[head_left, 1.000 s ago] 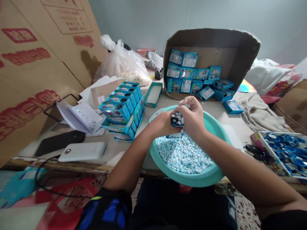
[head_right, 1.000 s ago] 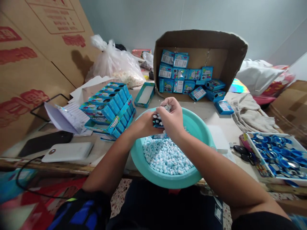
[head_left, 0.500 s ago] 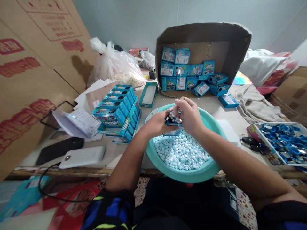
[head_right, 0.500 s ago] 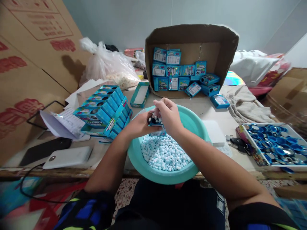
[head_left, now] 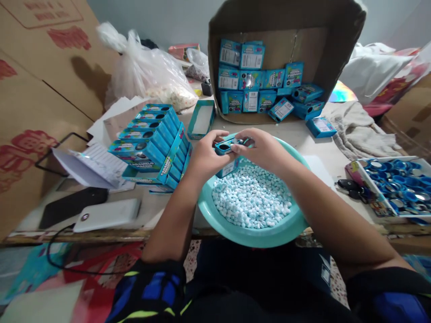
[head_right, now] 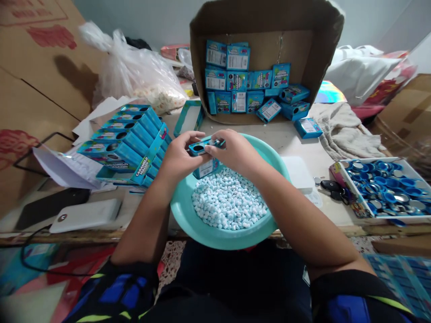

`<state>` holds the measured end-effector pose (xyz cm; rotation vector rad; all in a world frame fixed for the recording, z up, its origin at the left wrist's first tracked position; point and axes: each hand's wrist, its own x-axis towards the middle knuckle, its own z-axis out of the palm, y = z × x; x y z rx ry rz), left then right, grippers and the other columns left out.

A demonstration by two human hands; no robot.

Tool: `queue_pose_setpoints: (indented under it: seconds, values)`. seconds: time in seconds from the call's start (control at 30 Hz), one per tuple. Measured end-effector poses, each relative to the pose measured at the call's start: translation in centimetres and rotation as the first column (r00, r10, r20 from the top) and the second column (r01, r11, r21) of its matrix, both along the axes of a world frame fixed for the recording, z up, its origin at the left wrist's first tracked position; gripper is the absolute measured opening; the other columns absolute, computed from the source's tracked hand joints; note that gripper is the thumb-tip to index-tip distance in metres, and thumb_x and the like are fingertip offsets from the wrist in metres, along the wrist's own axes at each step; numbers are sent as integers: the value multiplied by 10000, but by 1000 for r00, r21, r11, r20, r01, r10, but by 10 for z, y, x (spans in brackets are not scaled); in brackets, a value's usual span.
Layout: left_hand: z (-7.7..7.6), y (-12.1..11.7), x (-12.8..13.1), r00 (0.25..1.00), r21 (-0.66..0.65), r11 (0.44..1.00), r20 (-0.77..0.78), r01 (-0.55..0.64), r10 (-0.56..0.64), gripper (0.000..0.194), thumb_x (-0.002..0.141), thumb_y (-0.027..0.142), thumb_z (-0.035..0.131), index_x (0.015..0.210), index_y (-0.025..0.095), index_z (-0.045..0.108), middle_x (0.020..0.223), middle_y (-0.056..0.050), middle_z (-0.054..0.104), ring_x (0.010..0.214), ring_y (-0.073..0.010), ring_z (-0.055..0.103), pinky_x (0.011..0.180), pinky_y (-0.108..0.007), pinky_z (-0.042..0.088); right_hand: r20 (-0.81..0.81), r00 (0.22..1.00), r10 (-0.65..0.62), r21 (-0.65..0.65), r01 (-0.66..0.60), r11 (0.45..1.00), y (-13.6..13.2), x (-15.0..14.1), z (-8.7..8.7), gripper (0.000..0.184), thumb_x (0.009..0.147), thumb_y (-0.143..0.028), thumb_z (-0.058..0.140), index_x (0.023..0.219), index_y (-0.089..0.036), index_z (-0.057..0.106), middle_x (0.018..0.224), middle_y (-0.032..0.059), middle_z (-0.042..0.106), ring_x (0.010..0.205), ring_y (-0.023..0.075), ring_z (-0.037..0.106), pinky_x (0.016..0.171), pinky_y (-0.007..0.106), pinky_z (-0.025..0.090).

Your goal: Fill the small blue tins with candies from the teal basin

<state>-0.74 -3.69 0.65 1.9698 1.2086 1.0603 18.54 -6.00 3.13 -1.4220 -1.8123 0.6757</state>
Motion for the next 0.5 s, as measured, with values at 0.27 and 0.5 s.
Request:
queue_pose_setpoints:
  seconds: [0.27, 0.5]
  values:
    - [5, 2, -4, 970, 94, 984, -204, 154, -132, 735, 743, 448, 864, 1387, 173, 639, 1234, -97, 615, 1134, -279, 637, 1050, -415, 554, -65, 988, 137, -6, -138, 990, -6, -9, -4, 439, 778, -377, 874, 1158, -192, 757, 1179, 97, 662, 992, 228, 680, 963, 429, 588]
    - [-5, 6, -6, 930, -171, 956, -244, 239, -276, 1038, 580, 394, 960, 1509, 205, 539, 1502, -134, 474, 1426, -380, 510, 1208, -474, 461, -17, 992, 126, -64, -127, 990, -4, -8, -14, 269, 722, -181, 816, 986, -217, 778, 1035, 66, 745, 972, 251, 696, 931, 416, 608]
